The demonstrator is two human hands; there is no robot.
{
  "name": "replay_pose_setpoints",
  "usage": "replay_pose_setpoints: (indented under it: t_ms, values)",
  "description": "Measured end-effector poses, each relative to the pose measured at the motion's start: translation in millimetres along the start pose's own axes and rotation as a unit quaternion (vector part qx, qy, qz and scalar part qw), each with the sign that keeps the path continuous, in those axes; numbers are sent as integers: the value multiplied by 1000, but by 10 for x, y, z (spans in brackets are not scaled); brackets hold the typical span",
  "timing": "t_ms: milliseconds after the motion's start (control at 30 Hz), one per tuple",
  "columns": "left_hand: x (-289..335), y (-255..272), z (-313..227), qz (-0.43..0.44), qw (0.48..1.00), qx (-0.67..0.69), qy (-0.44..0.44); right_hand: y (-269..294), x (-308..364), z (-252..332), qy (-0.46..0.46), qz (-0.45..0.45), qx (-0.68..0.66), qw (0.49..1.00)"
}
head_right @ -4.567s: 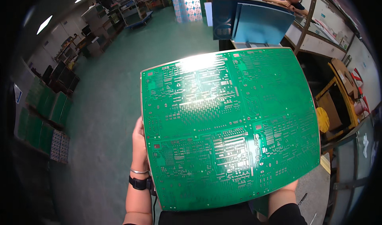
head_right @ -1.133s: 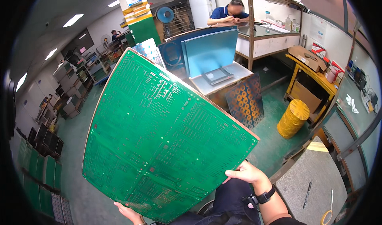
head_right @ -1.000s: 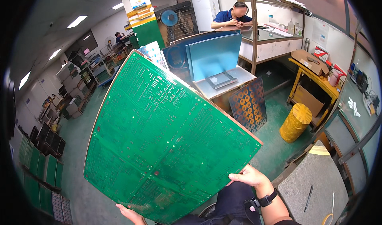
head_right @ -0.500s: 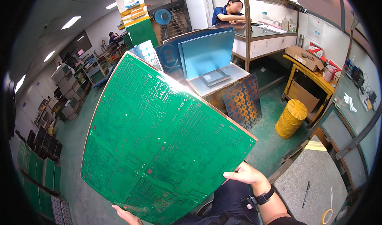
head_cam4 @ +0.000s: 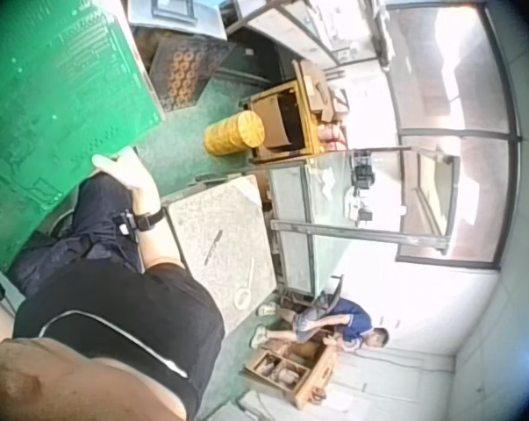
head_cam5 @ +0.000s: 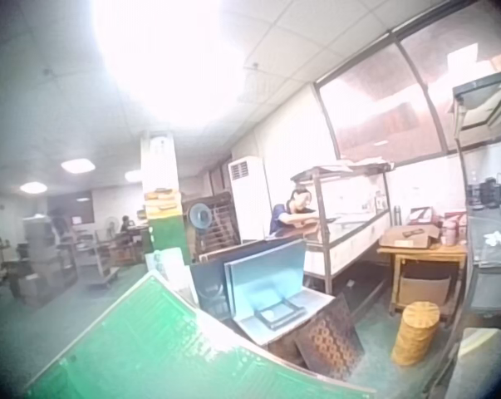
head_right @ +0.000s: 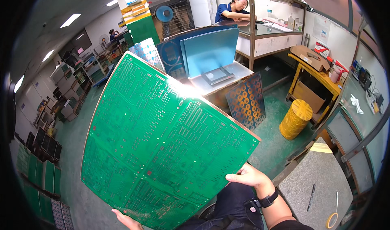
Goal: Inspecting and organizing large green printed circuit boards on a factory floor.
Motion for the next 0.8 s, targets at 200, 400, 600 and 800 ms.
replay_pose_setpoints:
  t_ms: [200,400,600,800]
  values:
    - [-10,17,26,-3,999,35,22,-14,0,18,7,7,-8,1000]
    - [-89,61,110,4,997,78,-14,25,14,-26,10,-3,-1,1000]
    - [-276,184,168,44,987,88,-124,63,28,-77,-5,-25,-2,1000]
    - [-292,200,153,59,982,116,-136,109,24,-182,2,-29,-14,999]
Point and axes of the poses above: each hand's wrist, its own x-axis away from the middle knuckle, its own y-axis out of the back of the hand, z = x × y, the point moved 7 cm from there along -x, towards the middle knuckle, and after that the axes turned 2 degrees about x, right-handed, at the moved point
